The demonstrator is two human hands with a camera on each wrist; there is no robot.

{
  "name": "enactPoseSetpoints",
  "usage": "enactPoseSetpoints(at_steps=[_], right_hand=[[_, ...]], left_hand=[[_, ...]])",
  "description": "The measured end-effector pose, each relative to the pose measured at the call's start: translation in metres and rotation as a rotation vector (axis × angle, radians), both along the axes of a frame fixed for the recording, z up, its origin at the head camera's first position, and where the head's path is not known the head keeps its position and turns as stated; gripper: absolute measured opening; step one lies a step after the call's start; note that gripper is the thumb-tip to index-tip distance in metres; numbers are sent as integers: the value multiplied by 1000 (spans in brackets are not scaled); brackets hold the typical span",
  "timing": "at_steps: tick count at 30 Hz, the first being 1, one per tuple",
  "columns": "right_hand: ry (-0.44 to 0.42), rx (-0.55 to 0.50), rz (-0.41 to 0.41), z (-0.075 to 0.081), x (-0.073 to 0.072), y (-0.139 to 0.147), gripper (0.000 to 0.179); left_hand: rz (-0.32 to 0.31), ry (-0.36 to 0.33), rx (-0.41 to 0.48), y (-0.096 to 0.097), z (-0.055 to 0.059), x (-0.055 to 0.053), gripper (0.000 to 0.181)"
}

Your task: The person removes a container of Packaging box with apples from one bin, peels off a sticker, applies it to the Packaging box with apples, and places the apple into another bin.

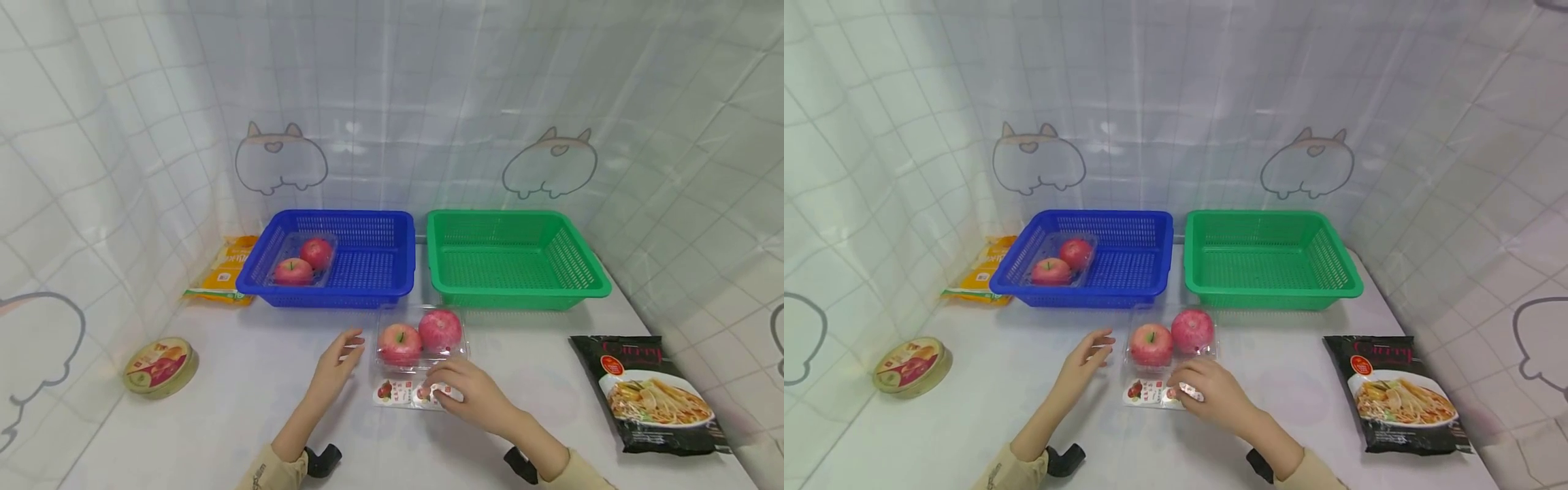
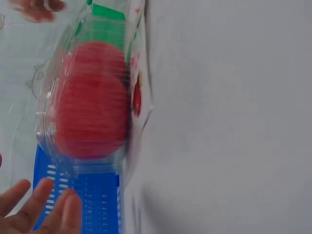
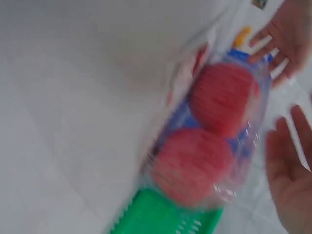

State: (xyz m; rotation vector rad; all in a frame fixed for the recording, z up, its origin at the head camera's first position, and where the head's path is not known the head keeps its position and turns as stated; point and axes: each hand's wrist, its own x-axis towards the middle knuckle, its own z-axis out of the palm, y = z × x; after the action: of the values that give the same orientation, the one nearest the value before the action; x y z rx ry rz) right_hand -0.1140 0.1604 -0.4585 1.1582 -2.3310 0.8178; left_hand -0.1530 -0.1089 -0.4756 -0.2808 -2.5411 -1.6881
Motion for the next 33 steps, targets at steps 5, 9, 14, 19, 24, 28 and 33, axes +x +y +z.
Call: enactPoseSetpoints(at_steps=[5,9,14,19,24,28,33], right_hand=[[-146,304,-13,-12,3,-6,27],[-163,466,-23,-18,2,-8,40],[-122,552,-33,-23,-1,-9,46],[-160,572,-30,-24,-3,-11,47],[-165,531,31,-24,-1,-13,55],[-138,503,42,-24,3,-14,60],[-62,447,69,-24,6,-16,68]], left_hand=[[45,10,-12,0,-5,12,19],[25,-39,10,0,-6,19,10],[-111,5,-30,-2,0,25,10],[-302,51,-70,1,7,27,13],[-473,38,-176,9,6,28,14],[-565,67,-357,18,5,29,20],[-634,92,-543,31,4,28,43]])
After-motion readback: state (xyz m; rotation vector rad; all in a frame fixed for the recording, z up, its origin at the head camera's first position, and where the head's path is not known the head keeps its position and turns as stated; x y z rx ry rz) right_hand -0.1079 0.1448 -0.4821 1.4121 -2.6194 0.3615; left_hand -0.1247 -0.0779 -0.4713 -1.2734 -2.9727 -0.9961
